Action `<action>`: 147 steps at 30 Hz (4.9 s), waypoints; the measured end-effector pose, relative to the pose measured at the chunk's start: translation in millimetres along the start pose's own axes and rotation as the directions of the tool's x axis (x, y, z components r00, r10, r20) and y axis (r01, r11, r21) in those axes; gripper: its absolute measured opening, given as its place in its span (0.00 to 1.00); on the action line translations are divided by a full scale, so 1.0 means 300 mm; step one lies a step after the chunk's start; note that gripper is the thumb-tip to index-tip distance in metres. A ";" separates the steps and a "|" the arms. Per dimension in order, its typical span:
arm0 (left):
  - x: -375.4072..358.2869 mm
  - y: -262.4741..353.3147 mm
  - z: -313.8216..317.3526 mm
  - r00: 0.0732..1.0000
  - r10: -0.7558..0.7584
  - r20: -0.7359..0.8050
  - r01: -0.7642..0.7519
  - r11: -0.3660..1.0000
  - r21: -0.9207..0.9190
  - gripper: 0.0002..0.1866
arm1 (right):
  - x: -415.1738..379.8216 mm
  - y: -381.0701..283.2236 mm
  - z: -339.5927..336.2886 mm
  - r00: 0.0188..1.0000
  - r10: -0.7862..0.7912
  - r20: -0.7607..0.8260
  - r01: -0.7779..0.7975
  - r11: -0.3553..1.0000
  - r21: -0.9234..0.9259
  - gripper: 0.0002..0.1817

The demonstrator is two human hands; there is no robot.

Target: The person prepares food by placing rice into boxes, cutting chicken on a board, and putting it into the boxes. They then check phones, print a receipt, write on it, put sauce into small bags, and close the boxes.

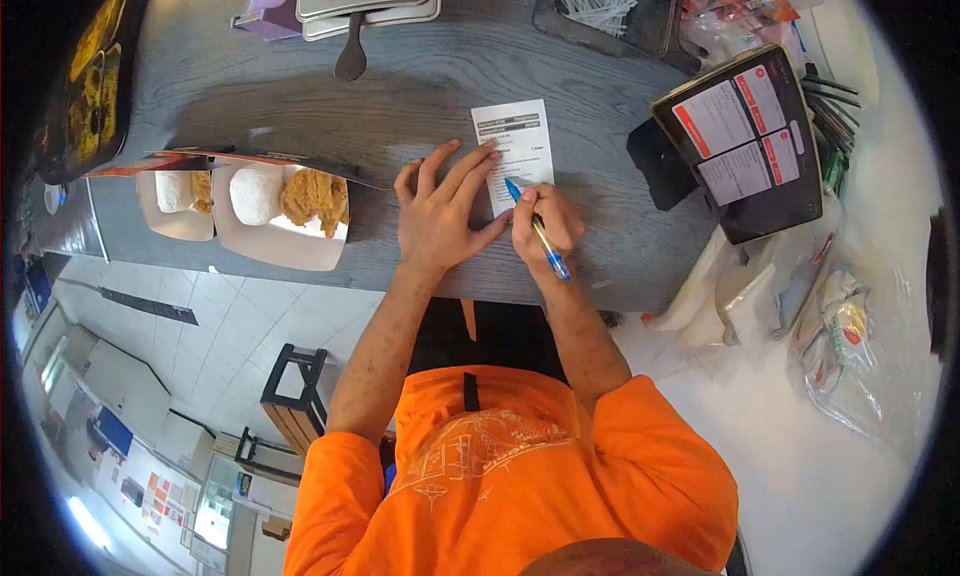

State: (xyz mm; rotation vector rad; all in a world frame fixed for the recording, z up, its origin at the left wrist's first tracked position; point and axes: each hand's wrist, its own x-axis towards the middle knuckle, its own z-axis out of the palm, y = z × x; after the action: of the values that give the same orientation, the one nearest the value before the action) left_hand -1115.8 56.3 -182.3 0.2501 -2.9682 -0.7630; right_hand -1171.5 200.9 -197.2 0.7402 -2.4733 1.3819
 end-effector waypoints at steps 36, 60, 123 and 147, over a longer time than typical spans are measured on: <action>0.001 0.003 -0.001 1.000 0.007 0.004 -0.007 1.000 0.020 0.33 | 0.019 -0.011 -0.024 0.998 0.054 -0.040 -0.056 0.997 -0.049 0.12; -0.012 -0.005 0.015 1.000 0.015 0.010 -0.015 1.000 0.018 0.36 | 0.017 0.060 -0.040 0.966 0.233 -0.113 -0.244 0.966 -0.092 0.13; 0.174 -1.434 -1.314 0.902 -0.367 -0.226 0.074 0.648 -0.758 0.16 | 1.001 -0.784 1.196 0.640 0.510 0.575 -0.236 0.842 -0.484 0.18; 0.471 0.278 -0.728 0.892 0.389 0.231 -0.207 0.804 -0.558 0.15 | 0.371 -0.090 -1.022 0.802 0.572 -0.170 -0.521 0.811 0.268 0.28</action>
State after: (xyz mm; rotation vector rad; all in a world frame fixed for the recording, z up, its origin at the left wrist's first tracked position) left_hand -1243.9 0.3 52.5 -0.4244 -2.8089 -1.6470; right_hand -1269.6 411.5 33.4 -0.1599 -2.4596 1.8124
